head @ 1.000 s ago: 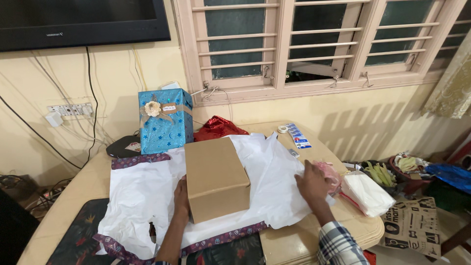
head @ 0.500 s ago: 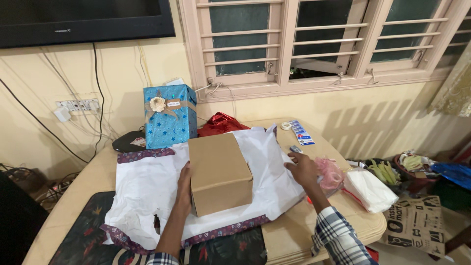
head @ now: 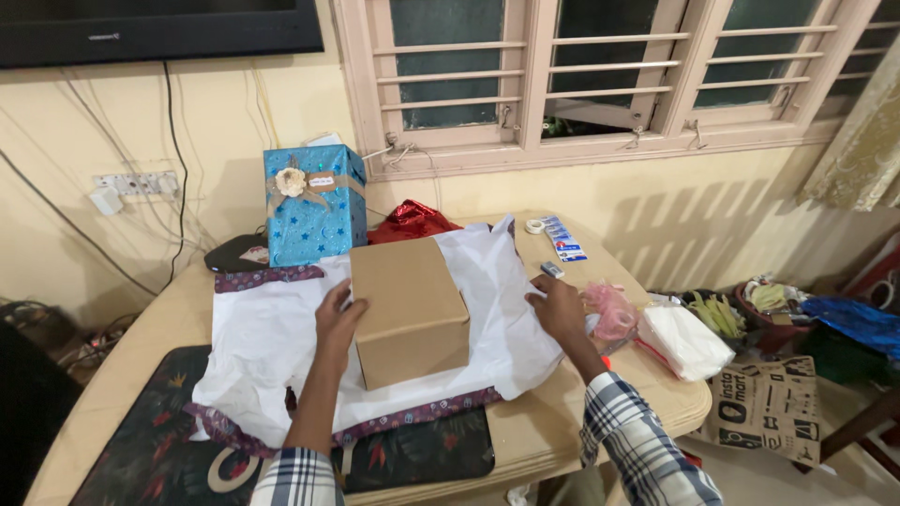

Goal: The person seals a cardboard box using a handheld stapler, then wraps the box in white tissue paper followed by patterned purple wrapping paper. The person folds and smooths the paper around the box to complete the wrapping.

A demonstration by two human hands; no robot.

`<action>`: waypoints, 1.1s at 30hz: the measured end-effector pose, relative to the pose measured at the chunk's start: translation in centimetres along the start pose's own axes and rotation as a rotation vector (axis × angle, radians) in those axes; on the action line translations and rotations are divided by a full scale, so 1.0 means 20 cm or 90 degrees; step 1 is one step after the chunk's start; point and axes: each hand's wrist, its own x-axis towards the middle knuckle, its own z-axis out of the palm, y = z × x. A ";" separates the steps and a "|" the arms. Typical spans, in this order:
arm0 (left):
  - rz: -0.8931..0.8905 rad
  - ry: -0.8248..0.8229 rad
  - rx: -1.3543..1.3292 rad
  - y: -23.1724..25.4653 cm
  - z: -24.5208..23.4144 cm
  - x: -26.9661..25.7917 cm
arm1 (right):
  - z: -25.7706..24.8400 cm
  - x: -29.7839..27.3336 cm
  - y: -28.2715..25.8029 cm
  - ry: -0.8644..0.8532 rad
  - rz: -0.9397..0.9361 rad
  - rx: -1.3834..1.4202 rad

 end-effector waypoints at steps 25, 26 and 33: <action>0.127 -0.181 0.647 0.39 0.37 -0.13 | -0.17 0.27 -0.31 -0.367 0.013 0.146; 0.127 -0.177 0.627 0.39 0.36 -0.12 | -0.16 0.28 -0.36 -0.356 0.025 0.200; 0.124 -0.143 0.383 0.24 0.34 -0.02 | 0.16 0.25 -0.47 -0.241 -0.068 0.425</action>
